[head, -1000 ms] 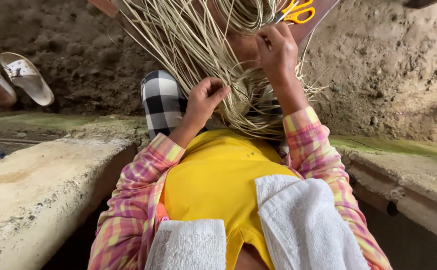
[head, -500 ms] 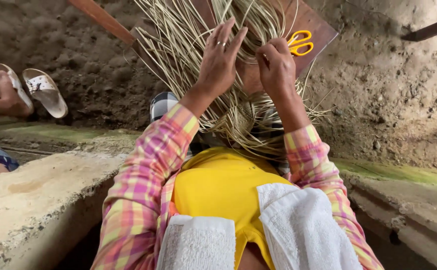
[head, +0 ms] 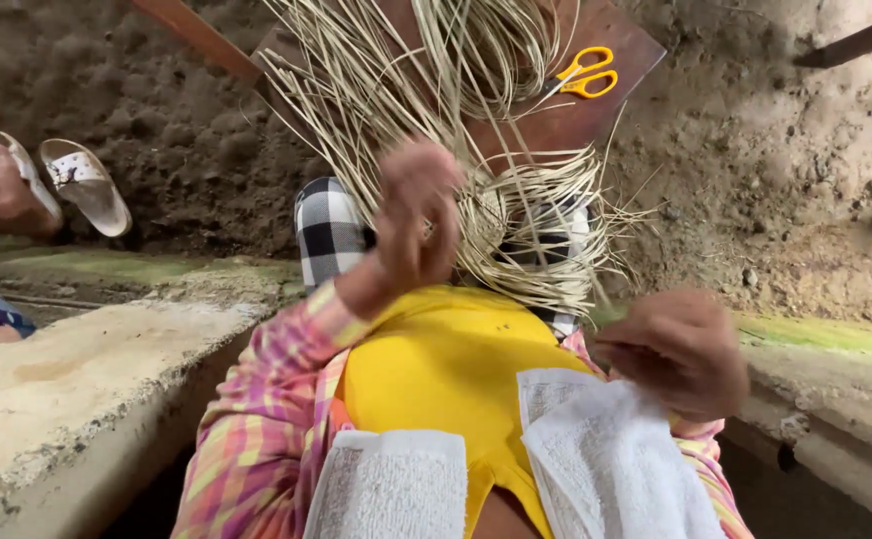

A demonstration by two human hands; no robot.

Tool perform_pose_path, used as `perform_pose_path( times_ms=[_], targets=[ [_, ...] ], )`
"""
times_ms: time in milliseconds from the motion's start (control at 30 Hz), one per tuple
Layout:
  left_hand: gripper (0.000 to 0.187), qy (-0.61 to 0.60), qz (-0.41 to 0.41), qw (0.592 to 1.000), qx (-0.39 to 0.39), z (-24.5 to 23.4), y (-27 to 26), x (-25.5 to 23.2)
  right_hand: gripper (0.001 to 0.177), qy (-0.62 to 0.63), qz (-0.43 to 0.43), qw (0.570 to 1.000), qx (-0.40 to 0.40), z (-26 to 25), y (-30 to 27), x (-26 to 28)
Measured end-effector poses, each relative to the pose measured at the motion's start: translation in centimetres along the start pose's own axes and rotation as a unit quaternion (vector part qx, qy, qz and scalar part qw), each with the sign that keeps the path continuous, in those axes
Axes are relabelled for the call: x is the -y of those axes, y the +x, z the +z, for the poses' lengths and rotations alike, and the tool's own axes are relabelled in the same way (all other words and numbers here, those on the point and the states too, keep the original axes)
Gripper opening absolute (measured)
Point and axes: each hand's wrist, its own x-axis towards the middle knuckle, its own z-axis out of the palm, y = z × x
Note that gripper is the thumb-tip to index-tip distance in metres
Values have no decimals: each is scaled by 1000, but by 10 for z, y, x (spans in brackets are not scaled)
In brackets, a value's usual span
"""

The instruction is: The person is weaving dried plant fibers together to create a braided strip or mat.

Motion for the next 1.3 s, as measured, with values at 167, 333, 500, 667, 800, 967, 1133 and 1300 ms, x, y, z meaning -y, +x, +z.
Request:
perform_pose_path(
  times_ms=[167, 333, 500, 667, 800, 967, 1133, 1300],
  targets=[
    [23, -99, 17, 915, 390, -34, -5, -94, 5, -46, 43, 998, 7, 27, 1, 10],
    [7, -320, -30, 824, 467, -79, 30, -121, 14, -27, -28, 986, 160, 3, -17, 42],
    [9, -305, -52, 824, 475, -94, 24, -124, 9, 13, -24, 984, 176, -8, -17, 60],
    [9, -361, -30, 802, 474, -103, -8, -115, 16, 11, -89, 975, 201, -5, -52, 55],
    [14, -578, -36, 670, 464, -122, -15, -114, 13, 77, -137, 958, 240, -22, -56, 66],
    [21, -466, -29, 772, 431, -136, 3, -117, 13, -414, 310, 850, 99, -45, -158, 49],
    [18, 42, -76, 885, 458, -100, 9, -119, 22, -575, 282, 695, -326, -54, -134, 2],
    [14, 131, -56, 888, 437, -47, -7, -108, 37, -381, 234, 885, -125, 47, -15, 28]
  ],
)
